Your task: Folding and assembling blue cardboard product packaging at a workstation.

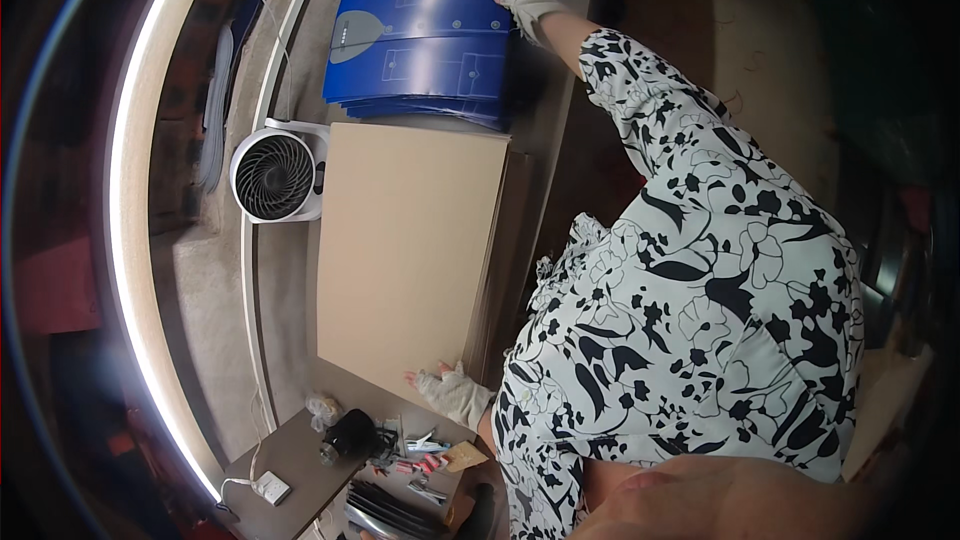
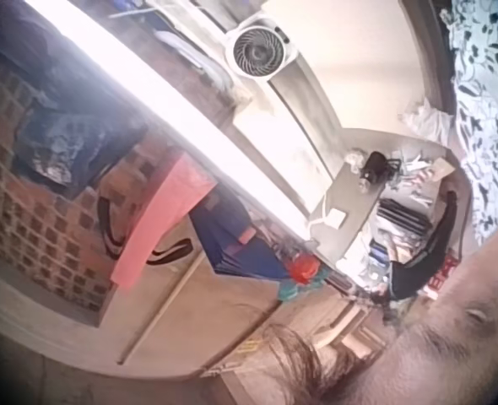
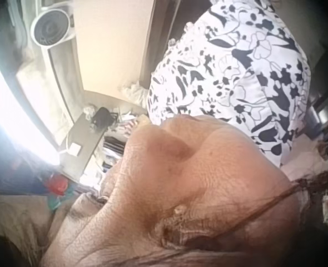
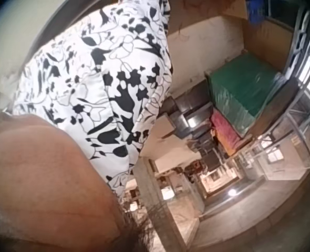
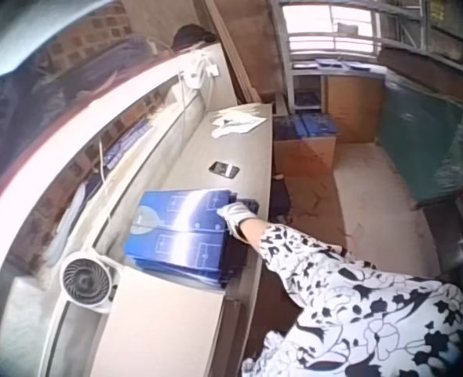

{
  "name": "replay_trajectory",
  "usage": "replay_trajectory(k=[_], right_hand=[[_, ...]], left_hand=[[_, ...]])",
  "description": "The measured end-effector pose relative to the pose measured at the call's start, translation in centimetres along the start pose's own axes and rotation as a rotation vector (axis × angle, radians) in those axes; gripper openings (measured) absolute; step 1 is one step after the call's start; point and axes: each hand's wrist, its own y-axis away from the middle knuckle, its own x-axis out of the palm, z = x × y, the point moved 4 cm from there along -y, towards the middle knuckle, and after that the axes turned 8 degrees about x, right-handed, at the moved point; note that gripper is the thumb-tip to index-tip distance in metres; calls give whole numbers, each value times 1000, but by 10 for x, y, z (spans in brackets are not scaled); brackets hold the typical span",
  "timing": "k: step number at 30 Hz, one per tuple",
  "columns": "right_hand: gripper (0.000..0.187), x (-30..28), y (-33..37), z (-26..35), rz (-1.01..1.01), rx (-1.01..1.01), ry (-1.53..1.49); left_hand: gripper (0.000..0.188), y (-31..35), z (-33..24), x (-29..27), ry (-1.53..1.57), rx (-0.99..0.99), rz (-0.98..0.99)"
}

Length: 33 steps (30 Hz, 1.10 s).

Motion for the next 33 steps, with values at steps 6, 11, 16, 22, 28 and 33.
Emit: replay_trajectory(k=[6,11,16,22,28,33], right_hand=[[52,-2,34,-46,-99,-259,-227],[22,48,160,-77,-229,-1238,364],[37,142,278,-81,573,-1193,501],[58,235,320,-89,433,-1503,763],[71,248,316,-117,256,-1547,974],[71,243,344,-100,463,-1479,1165]], left_hand=[[77,-12,54,-11,-372,-143,-61],[74,-22,53,-23,67,-412,-81],[75,-30,65,-23,4,-452,-53],[70,-14,82,-11,279,-382,-136],[64,-18,54,-14,297,-140,-165],[61,-7,92,-37,365,-244,-202]])
